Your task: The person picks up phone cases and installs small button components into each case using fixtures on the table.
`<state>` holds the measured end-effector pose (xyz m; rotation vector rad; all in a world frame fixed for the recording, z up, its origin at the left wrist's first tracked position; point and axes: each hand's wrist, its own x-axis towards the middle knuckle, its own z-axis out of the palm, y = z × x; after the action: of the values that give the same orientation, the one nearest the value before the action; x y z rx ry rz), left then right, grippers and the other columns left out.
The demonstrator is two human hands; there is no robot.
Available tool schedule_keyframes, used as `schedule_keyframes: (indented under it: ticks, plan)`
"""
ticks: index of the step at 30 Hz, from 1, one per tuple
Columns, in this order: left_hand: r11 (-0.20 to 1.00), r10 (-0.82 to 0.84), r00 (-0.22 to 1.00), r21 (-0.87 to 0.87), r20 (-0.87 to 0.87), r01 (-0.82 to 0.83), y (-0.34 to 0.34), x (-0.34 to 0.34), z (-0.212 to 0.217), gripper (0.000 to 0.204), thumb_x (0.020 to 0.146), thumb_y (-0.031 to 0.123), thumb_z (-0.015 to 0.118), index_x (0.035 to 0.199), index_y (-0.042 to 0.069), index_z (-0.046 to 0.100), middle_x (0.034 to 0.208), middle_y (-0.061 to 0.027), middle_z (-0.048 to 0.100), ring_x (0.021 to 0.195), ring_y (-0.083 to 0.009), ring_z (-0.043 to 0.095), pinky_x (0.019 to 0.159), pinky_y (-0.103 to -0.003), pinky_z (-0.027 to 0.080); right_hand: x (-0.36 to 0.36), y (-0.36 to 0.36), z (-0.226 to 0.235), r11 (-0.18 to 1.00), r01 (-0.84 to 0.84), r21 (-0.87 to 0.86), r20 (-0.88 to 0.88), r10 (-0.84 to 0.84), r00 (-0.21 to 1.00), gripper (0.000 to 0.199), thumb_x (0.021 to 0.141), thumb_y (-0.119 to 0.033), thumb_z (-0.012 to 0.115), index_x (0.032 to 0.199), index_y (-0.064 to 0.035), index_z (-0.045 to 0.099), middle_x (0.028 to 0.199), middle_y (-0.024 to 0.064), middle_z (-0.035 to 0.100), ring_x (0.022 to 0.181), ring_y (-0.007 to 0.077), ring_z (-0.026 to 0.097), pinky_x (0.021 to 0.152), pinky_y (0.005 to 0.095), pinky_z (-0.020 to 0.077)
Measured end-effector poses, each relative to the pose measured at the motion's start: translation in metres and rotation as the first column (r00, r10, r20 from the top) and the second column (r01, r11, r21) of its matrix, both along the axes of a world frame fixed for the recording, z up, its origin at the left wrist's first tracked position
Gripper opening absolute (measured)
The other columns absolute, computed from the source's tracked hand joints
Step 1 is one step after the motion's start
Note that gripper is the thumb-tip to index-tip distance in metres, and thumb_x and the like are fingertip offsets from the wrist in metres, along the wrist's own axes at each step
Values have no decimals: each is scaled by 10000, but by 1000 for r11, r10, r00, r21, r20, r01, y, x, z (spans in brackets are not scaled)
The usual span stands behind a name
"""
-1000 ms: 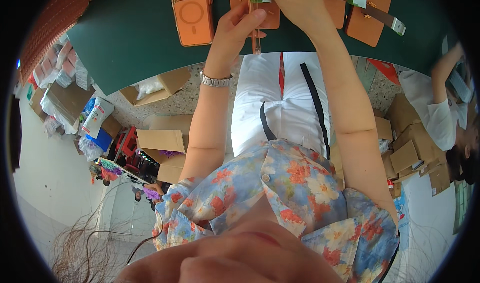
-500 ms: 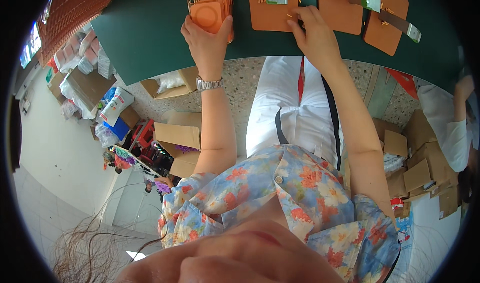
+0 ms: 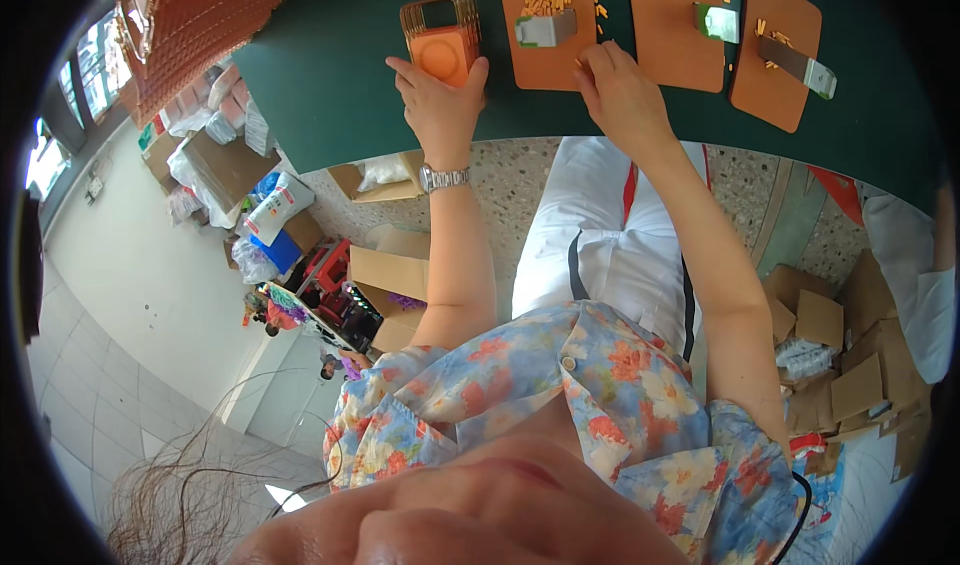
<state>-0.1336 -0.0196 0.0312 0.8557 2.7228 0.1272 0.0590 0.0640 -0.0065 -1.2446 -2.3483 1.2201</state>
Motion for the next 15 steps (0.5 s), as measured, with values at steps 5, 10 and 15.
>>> schedule_keyframes:
  ticks: [5,10,15]
  plan:
    - [924,-138,990,362,14,124,41,-11,59,1041,790,329,761,1462,-134,114,1440,-315,337,1358,-438,335,1111,-467,287,-9,-9,-13,994,-8,111,19,6,1000,105,925,-160,566,995,-83,554,949,99,565,847,300,621,668,410,531]
    - [492,-370,875,734,-312,469,150,-37,138,853,857,368,704,1450,-77,283,1403,-261,424,1333,-361,400,1074,-410,360,-7,-9,-18,994,-77,72,106,69,992,96,922,-129,548,982,-70,503,952,88,551,874,267,618,641,371,541]
    - [603,-529,656,305,-538,737,240,-58,194,685,845,424,689,1283,-52,463,1189,-224,560,1106,-319,545,913,-394,446,-13,-14,-25,954,-212,210,171,178,969,146,882,-105,561,988,-31,494,966,112,518,899,225,607,622,282,562]
